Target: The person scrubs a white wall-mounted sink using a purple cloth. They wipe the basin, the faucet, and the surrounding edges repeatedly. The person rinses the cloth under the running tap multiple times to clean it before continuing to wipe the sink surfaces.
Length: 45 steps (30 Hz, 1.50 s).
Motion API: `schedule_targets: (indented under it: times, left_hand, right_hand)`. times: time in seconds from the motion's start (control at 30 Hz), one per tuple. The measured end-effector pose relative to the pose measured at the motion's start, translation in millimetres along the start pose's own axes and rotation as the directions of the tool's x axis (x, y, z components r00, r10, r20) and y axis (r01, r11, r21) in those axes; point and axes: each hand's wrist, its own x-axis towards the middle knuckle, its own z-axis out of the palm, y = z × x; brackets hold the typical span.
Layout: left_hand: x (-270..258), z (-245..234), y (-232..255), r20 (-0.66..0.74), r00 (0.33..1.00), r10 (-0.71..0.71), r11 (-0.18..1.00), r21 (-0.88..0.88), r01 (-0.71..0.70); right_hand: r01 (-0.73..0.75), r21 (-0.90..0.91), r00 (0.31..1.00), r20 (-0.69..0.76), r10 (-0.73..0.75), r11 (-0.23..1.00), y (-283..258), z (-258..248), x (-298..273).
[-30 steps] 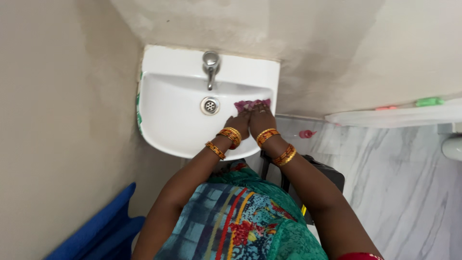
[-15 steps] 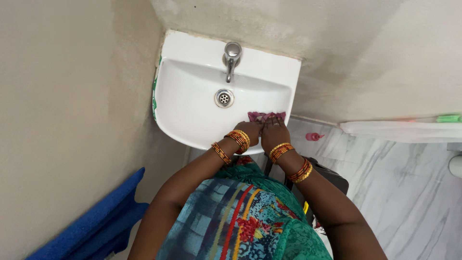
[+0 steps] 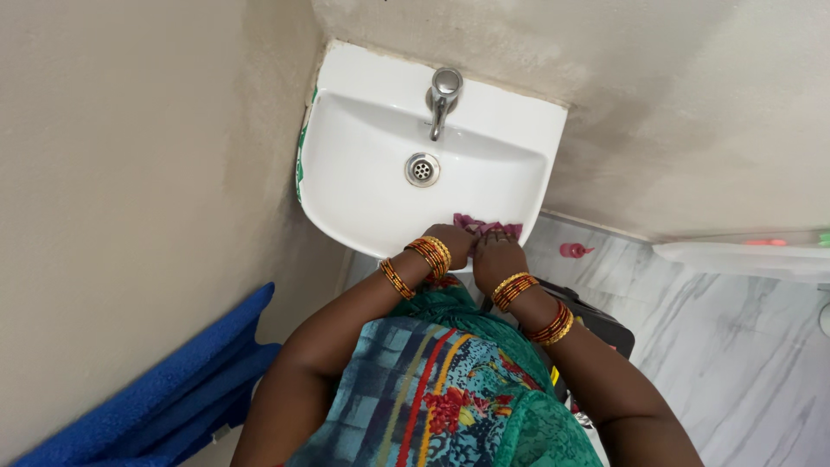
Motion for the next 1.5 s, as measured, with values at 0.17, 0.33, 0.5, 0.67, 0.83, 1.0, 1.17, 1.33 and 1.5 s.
schedule_targets:
  times: [0.17,0.33,0.5,0.67,0.83,1.0,1.17,1.33,1.5]
  left_hand:
    - [-19,-3,-5,0.0,1.0,0.005,1.0,0.014,-0.005]
    - [-38,-9,-13,-0.009,1.0,-0.028,1.0,0.0,0.028]
    - [-56,-16,-23,-0.004,0.999,-0.044,0.999,0.001,0.044]
    - [-70,-23,-32,-0.013,0.998,-0.055,0.998,-0.026,0.055]
    - [-80,-32,-45,0.03,0.998,-0.061,0.998,0.005,0.061]
    - [-86,-56,-64,-0.014,0.994,-0.105,0.991,-0.089,0.103]
    - [-82,-81,-58,-0.402,0.892,-0.206,0.978,-0.105,0.179]
    - [-37,-60,-59,-0.865,0.5,0.04,0.997,0.071,0.042]
    - [20,-33,-78,-0.659,0.747,-0.087,0.979,0.08,0.186]
  right_hand:
    - [0.066,0.063,0.997,-0.05,-0.063,0.996,-10,-5,-5]
    - [0.04,0.202,0.998,0.029,-0.047,0.979,-23,-21,-8]
    - [0.069,0.256,0.995,0.054,-0.085,0.964,-32,-29,-7]
    - [0.034,0.336,0.987,0.135,-0.084,0.941,-42,-47,-3]
    - [0.087,0.399,0.975,0.152,-0.159,0.913,-44,-54,6]
    - [0.206,0.615,0.968,-0.013,-0.252,0.761,-29,-39,37]
    - [0.099,0.6,0.975,-0.217,0.042,0.794,-15,-85,57]
    - [0.072,0.033,0.579,-0.815,-0.015,0.997,-8,-88,71]
    - [-0.053,-0.006,0.757,-0.652,0.036,0.999,12,-35,119]
